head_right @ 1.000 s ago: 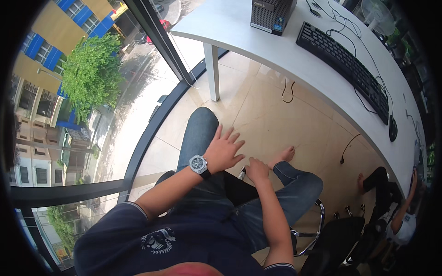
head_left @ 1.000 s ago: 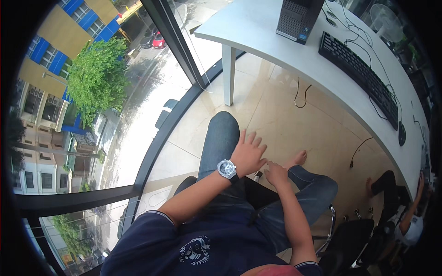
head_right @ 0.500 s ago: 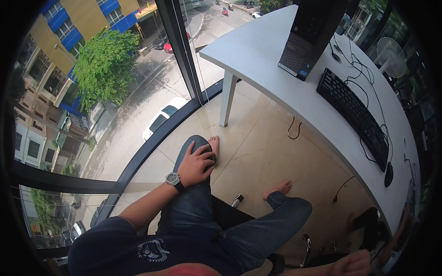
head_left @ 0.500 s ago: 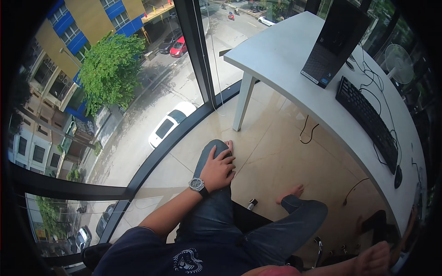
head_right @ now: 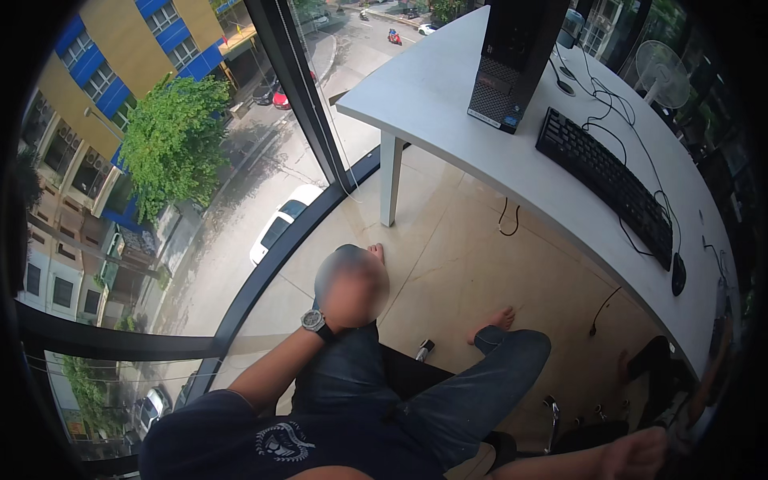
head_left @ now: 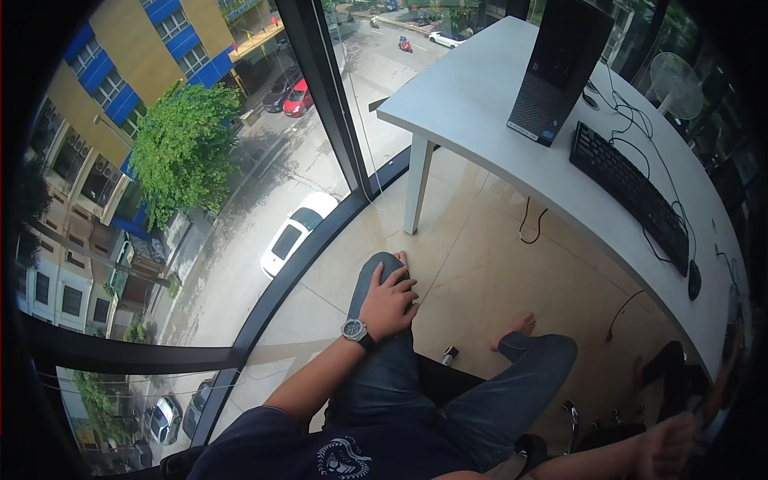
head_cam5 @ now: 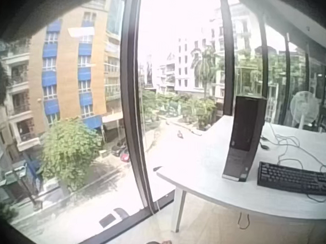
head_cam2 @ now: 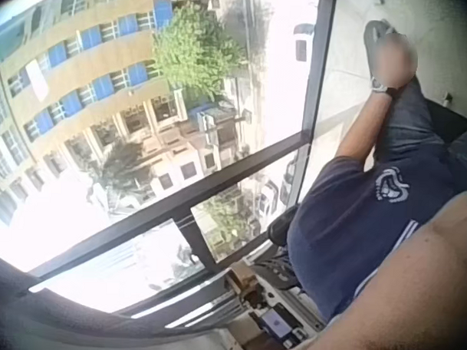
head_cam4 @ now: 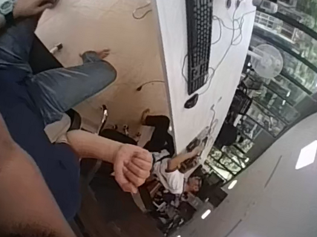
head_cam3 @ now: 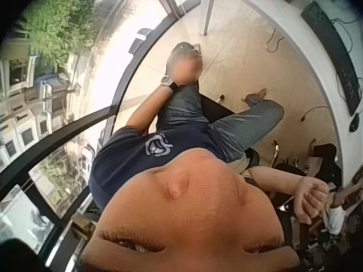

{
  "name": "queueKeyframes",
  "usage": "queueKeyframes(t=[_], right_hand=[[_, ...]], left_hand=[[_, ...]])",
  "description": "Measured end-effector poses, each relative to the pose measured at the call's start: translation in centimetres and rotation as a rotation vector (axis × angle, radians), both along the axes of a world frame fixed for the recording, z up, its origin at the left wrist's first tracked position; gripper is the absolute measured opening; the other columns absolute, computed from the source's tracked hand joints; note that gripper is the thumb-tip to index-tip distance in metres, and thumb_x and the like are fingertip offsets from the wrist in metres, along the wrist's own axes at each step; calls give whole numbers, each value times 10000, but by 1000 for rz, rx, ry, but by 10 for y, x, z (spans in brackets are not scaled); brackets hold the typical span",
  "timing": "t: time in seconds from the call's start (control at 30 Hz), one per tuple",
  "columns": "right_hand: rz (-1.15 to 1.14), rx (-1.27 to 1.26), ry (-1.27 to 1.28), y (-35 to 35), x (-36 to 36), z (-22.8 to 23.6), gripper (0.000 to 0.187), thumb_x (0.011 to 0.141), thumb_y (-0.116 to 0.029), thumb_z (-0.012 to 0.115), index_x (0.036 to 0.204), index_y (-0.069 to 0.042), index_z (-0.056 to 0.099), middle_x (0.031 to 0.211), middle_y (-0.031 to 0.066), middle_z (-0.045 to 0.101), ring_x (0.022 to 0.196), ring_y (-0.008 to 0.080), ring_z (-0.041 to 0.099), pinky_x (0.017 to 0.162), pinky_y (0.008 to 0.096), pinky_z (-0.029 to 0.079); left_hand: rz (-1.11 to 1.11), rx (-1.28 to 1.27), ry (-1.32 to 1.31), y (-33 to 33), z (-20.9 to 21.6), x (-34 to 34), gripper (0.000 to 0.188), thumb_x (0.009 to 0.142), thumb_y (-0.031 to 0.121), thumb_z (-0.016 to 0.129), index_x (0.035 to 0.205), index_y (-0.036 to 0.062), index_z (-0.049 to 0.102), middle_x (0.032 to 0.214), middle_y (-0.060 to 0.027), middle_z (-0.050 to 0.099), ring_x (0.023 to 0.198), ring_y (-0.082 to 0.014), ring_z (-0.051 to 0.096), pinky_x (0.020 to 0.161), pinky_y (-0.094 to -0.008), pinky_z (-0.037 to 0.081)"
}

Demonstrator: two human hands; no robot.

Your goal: The person is assembling a desktop computer by installing internal components and connecting cables.

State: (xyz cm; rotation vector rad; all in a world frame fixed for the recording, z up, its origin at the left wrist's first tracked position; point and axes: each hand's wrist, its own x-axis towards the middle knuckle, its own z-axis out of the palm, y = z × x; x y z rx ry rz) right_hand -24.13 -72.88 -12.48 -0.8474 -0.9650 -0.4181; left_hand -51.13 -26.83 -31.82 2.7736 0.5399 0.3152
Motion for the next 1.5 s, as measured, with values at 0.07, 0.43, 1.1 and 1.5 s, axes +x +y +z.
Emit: queueKeyframes(t=[0.07,0.43,1.1,1.5], right_hand=[[42,248,528,44,-4,-72,480,1029,-253,469,605,-208,248,515,-36,254,516,112,331,503,313,180],[-903,39,281,-91,29,50,427,1003,-211,444,594,-168,328,586,-26,358,564,122,344,821,343,378],[-317,-1266,370,139,-26,-206,462,975,-165,655,675,10,350,574,45,266,562,89,286,497,347,241],[-363,-1307,332,138,-27,-205,427,954,-199,683,675,57,486,569,201,360,486,220,297,479,391,315]], left_hand=[[-2,-23,34,1,0,0,213,883,305,679,993,156,784,1288,-14,683,1394,-229,463,1205,-635,212],[-8,3,-8,-3,2,2,204,884,309,678,956,146,779,1273,-1,691,1390,-218,467,1205,-640,206],[-25,0,30,-3,2,6,194,868,286,678,939,136,778,1241,-13,698,1387,-234,470,1197,-648,218],[-25,27,27,-5,2,7,182,866,302,690,907,145,773,1223,-8,702,1365,-226,488,1189,-648,227]])
